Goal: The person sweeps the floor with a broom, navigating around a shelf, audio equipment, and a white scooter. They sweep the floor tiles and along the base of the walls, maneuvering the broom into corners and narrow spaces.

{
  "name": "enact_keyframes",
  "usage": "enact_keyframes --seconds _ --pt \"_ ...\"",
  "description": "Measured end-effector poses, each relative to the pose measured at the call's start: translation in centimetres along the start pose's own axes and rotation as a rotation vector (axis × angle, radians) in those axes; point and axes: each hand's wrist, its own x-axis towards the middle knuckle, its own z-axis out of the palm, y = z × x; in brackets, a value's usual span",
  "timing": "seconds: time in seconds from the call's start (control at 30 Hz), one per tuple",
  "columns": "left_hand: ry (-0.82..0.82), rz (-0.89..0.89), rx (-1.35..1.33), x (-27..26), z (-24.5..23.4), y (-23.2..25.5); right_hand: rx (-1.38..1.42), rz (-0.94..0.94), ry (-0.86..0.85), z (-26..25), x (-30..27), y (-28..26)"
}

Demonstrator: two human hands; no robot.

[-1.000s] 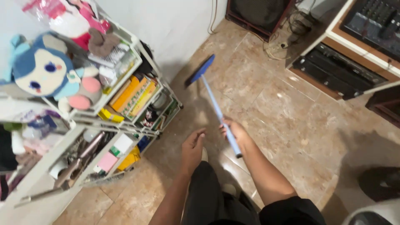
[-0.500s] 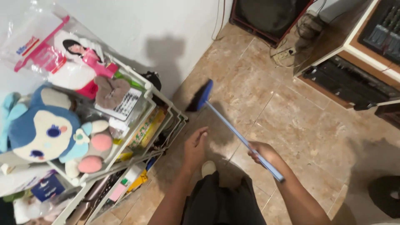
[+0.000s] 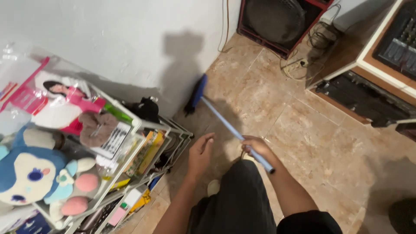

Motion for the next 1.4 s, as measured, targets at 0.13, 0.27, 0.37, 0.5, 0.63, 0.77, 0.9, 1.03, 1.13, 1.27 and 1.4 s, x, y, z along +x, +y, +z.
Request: enact_keyframes --seconds 0.13,0.27,0.37,0.5,0.63,0.77,0.9,1.03,1.13,1.27,1.4 --pt "-0.004 -0.038 -0.022 3.1 2.8 0.3 0.250 0.030 -0.048 -5.3 0.8 -2.3" --pt "0.019 -0.075 -0.051 7.2 7.5 1.2 -0.107 -0.021 0.201 -2.1 -2.7 -8.0" --pt "0.018 -0.108 -0.060 10.0 11.0 0.6 0.095 0.086 0.080 -5.6 -1.3 -10.9" --pt "-0.004 -0.049 0.007 13.4 13.8 -0.1 0.191 0.077 0.017 -12.2 6.9 -13.9" --pt "0.025 -0.058 0.067 15.0 14.5 1.3 0.370 0.098 -0.043 -15.1 11.6 -18.6" --pt "0.059 -0.208 -0.002 15.5 14.8 2.2 0.420 0.130 -0.095 -16.6 11.9 -21.8" --pt "0.074 -0.185 0.128 15.7 14.9 1.6 0.541 0.078 -0.105 -19.2 11.1 -22.9" --pt "0.052 -0.137 0.120 15.4 15.9 1.6 0.682 -0.062 -0.254 -22.2 14.2 -20.1" --pt "0.000 -0.165 0.090 15.1 16.9 1.8 0.777 -0.082 -0.128 -21.7 13.8 -18.5" --pt "-0.052 -0.132 0.045 14.5 17.7 0.4 0.797 -0.075 -0.099 -20.9 9.9 -16.1" --pt "-0.097 -0.095 0.030 13.4 17.4 1.7 0.856 -0.053 -0.104 -24.1 6.1 -11.7"
